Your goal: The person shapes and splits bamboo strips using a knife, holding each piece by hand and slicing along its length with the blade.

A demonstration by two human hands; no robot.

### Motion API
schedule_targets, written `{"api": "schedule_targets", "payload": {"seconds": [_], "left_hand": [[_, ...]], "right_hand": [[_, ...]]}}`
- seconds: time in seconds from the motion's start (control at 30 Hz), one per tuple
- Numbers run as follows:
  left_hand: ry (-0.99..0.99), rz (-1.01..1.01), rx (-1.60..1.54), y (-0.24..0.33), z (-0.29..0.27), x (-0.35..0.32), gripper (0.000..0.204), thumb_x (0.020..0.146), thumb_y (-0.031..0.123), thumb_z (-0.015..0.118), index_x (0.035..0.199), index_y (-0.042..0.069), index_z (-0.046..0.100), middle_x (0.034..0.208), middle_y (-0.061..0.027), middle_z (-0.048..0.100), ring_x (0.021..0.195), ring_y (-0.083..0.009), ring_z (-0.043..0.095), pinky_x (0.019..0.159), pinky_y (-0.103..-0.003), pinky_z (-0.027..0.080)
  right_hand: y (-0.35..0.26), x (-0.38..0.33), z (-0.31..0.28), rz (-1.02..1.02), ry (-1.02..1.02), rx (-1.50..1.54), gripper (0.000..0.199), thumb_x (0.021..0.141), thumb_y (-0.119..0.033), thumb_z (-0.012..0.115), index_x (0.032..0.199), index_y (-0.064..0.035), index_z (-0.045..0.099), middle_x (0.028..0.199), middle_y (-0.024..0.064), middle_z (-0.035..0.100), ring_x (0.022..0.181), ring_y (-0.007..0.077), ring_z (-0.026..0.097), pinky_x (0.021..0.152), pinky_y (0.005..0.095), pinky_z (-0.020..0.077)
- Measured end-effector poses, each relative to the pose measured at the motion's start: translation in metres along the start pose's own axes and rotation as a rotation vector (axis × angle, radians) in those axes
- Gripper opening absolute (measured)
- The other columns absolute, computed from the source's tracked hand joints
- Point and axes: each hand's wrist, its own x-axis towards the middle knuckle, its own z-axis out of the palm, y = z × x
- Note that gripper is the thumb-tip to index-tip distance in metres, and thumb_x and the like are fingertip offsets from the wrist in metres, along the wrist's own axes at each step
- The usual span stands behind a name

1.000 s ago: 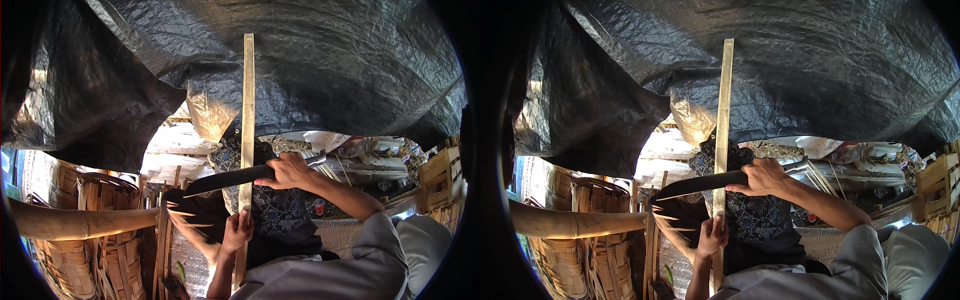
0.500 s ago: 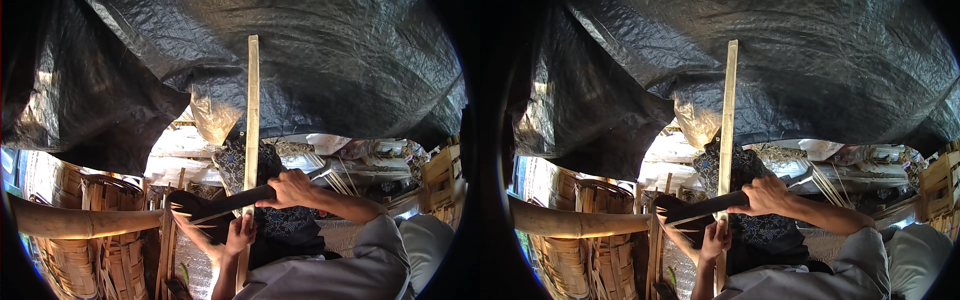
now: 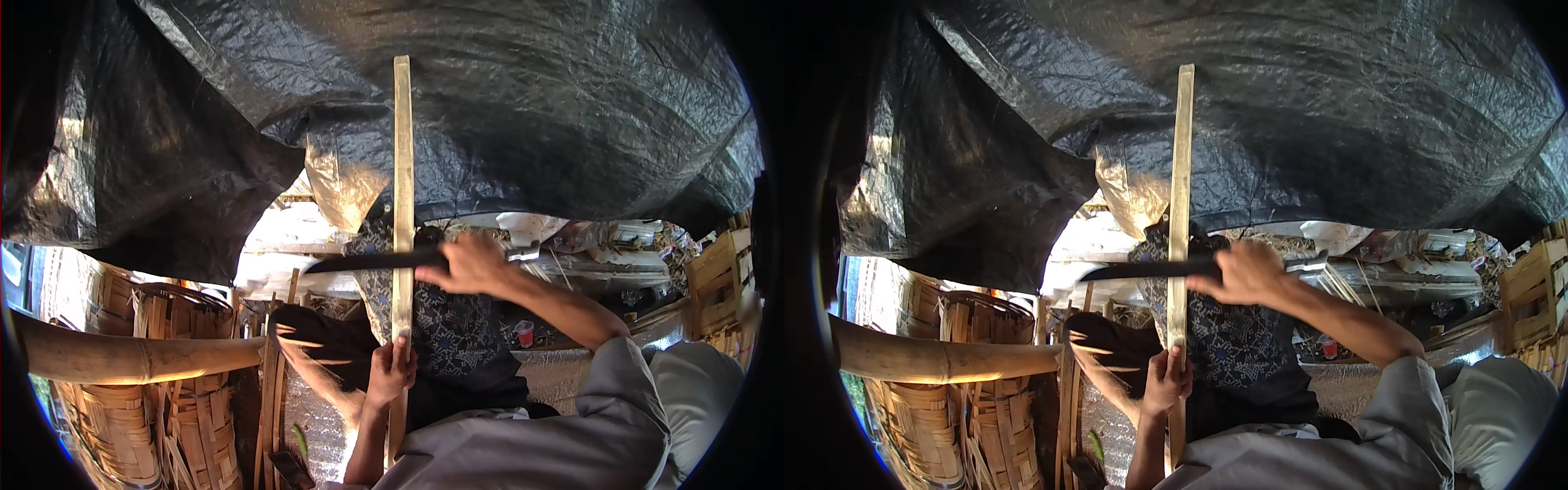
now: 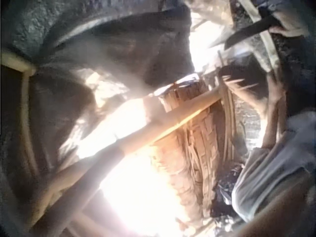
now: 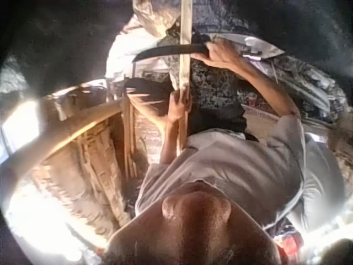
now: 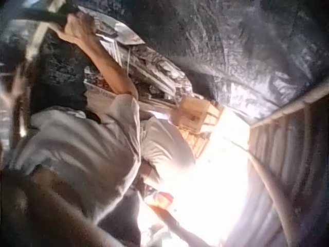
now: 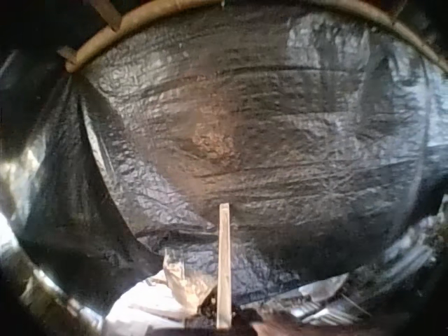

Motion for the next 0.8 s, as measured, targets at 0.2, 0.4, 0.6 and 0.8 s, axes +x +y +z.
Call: {"api": "schedule_targets", "payload": {"seconds": [0.2,0.4,0.6,0.8], "left_hand": [[0.006,0.052,0.079,0.008,0.002,0.003,0.045,0.094,0.037,0.042,0.066,0.002,0.046,0.047,0.0002,0.04,0.035,-0.0069,0.037,0.031,-0.021,0.029],[-0.003,0.026,0.041,-0.002,-0.003,-0.003,0.046,0.094,0.039,0.042,0.065,0.003,0.045,0.046,0.0008,0.038,0.034,-0.0071,0.037,0.031,-0.021,0.029],[0.0,0.015,0.054,0.005,0.003,-0.003,0.045,0.093,0.039,0.043,0.067,0.003,0.046,0.048,0.001,0.038,0.035,-0.0066,0.037,0.032,-0.02,0.029],[0.023,0.041,0.044,0.0,0.003,-0.006,0.045,0.093,0.039,0.043,0.067,0.003,0.046,0.048,0.0006,0.039,0.035,-0.0069,0.037,0.032,-0.02,0.029]], "right_hand": [[0.003,0.001,0.006,-0.121,0.151,-0.085,0.076,0.073,-0.079,0.036,0.056,-0.0077,0.058,0.039,0.0004,0.043,0.031,0.013,0.044,0.027,0.03,0.0343],[-0.025,-0.015,-0.005,-0.102,-0.178,-0.027,0.076,0.071,-0.076,0.045,0.063,-0.0028,0.061,0.042,0.0079,0.048,0.037,0.021,0.053,0.036,0.0347,0.0439],[0.001,0.002,-0.003,0.013,-0.037,-0.015,0.071,0.076,-0.072,0.043,0.058,-0.0052,0.058,0.04,0.0018,0.042,0.03,0.0139,0.041,0.03,0.0301,0.0353],[0.013,0.018,-0.014,0.112,-0.037,0.029,0.073,0.074,-0.074,0.045,0.062,-0.0029,0.06,0.047,0.0055,0.048,0.033,0.0157,0.044,0.031,0.031,0.0365]]}}
